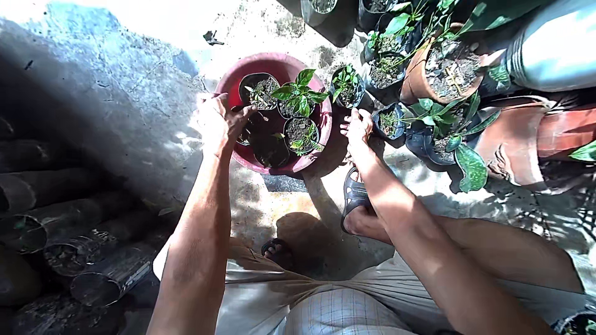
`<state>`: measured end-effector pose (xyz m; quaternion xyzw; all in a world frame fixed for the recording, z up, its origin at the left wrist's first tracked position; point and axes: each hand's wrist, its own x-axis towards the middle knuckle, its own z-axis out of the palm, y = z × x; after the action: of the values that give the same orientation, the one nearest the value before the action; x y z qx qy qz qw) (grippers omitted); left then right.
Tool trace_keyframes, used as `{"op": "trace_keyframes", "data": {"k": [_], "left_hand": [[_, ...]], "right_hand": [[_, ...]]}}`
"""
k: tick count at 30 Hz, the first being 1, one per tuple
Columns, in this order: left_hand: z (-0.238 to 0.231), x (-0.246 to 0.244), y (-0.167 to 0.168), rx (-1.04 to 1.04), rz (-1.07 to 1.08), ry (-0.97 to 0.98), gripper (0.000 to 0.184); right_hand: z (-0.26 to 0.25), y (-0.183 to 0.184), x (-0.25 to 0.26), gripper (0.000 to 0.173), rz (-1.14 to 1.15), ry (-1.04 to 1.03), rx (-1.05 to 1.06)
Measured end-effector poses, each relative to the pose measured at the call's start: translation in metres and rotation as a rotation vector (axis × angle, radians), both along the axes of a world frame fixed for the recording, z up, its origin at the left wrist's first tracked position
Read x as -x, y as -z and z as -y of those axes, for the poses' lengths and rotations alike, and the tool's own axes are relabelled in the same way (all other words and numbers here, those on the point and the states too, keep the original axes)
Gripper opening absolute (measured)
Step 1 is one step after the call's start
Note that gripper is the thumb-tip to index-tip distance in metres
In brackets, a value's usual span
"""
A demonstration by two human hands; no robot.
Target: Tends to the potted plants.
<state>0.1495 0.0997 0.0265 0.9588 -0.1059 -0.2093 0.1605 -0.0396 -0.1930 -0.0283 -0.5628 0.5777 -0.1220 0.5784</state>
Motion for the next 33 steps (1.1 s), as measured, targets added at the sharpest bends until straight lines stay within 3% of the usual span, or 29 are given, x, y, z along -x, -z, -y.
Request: {"op": "trace_keyframes", "data": {"k": [7,15,21,27,30,33], "left_hand": [[-0.059,0.041,-0.013,0.128,-0.075,-0.274,0.052],[-0.031,0.064,-0.024,0.172,0.083,-0.005,0.026],[0.002,0.082,-0.017,0.111,-0.102,0.144,0.033],[0.016,0.076,-0.002,0.019,-0.177,0.247,0.035],[0.016,0.076,-0.001,-0.018,-0.184,0.215,0.038],[0.015,0.079,-0.005,-0.038,-0.166,0.156,0.041]], "right_hand": [[0.014,0.007,-0.01,0.048,0.036,-0.125,-0.048],[0.033,0.005,-0.029,0.036,-0.077,-0.151,-0.047],[0.052,-0.06,-0.02,0.03,-0.045,-0.244,0.076],[0.019,-0.157,-0.039,0.015,0.0,-0.609,0.266],[-0.014,-0.173,-0.059,0.014,0.013,-0.793,0.222],[-0.051,-0.161,-0.078,0.011,-0.031,-0.963,0.222]]}}
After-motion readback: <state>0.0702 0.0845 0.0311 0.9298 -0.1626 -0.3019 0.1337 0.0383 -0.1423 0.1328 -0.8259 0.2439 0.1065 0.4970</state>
